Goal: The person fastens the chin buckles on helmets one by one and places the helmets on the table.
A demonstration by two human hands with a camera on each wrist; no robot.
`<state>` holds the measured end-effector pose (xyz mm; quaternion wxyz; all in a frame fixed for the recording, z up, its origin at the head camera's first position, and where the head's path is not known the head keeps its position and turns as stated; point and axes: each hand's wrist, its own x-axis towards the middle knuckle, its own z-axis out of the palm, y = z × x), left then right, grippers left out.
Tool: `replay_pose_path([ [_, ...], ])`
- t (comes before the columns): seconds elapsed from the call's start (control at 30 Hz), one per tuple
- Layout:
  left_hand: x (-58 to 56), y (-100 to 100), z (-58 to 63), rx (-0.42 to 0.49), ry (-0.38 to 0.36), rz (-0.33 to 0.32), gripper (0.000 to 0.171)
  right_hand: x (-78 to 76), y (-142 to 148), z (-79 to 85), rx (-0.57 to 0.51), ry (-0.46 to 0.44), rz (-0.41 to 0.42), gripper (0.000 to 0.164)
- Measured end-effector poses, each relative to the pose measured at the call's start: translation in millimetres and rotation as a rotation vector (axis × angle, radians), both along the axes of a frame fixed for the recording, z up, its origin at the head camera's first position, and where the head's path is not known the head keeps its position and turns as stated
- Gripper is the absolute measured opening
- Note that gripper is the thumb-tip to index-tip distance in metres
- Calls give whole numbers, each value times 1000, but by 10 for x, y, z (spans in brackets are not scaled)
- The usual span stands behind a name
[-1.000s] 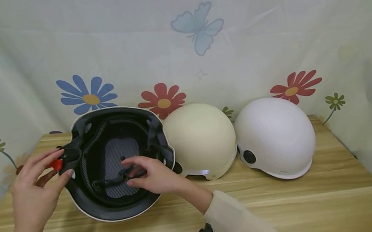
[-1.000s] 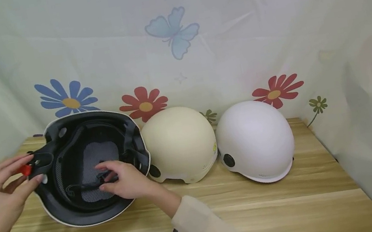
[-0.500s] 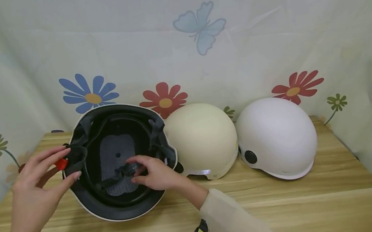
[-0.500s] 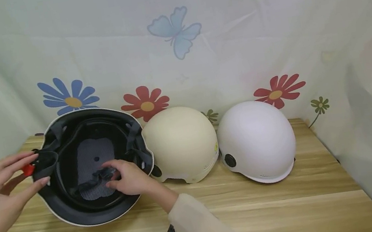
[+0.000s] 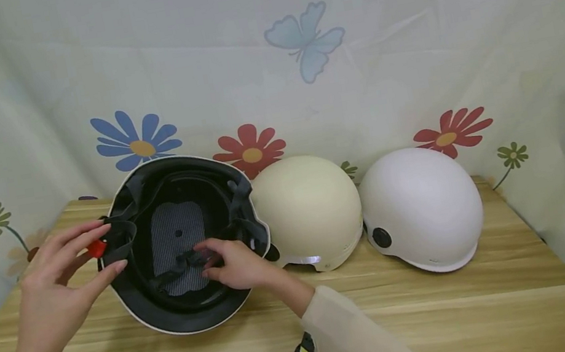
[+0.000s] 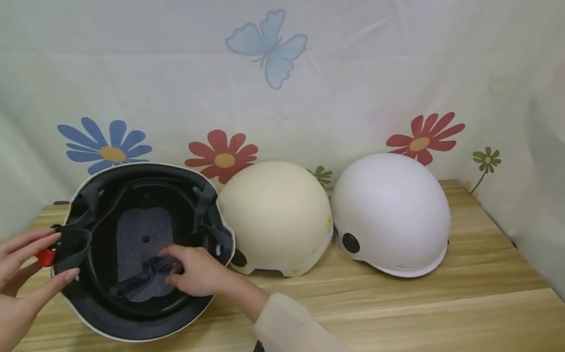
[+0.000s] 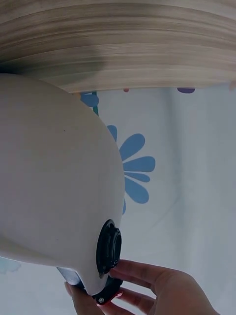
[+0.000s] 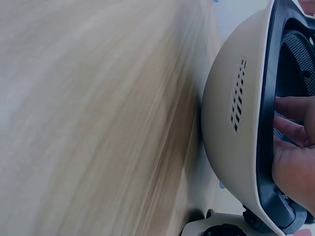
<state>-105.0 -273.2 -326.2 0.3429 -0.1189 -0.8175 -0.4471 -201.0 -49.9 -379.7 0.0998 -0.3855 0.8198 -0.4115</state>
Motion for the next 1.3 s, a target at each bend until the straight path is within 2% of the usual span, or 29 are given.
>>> replay_pose_path([
  [0.2, 3, 13, 19, -6, -10, 11, 57, 3, 37, -25, -59, -25, 21, 35],
  [0.43, -43, -25, -23, 20, -3, 18, 57, 39, 110, 46, -186, -139, 86, 33],
  [0.63, -81, -85, -93, 27, -69, 59, 52, 65, 212, 169, -266, -181, 140, 32],
  [0.8, -103, -145, -139, 44, -132, 93, 48, 71, 323, 280, -303, -152, 157, 29],
  [1.03, -112, -185, -165, 71, -148, 103, 45, 71, 470, 399, -329, -66, 162, 25],
  [1.3, -95, -200, -163, 68, -171, 122, 44, 110, 641, 491, -297, -48, 92, 25],
])
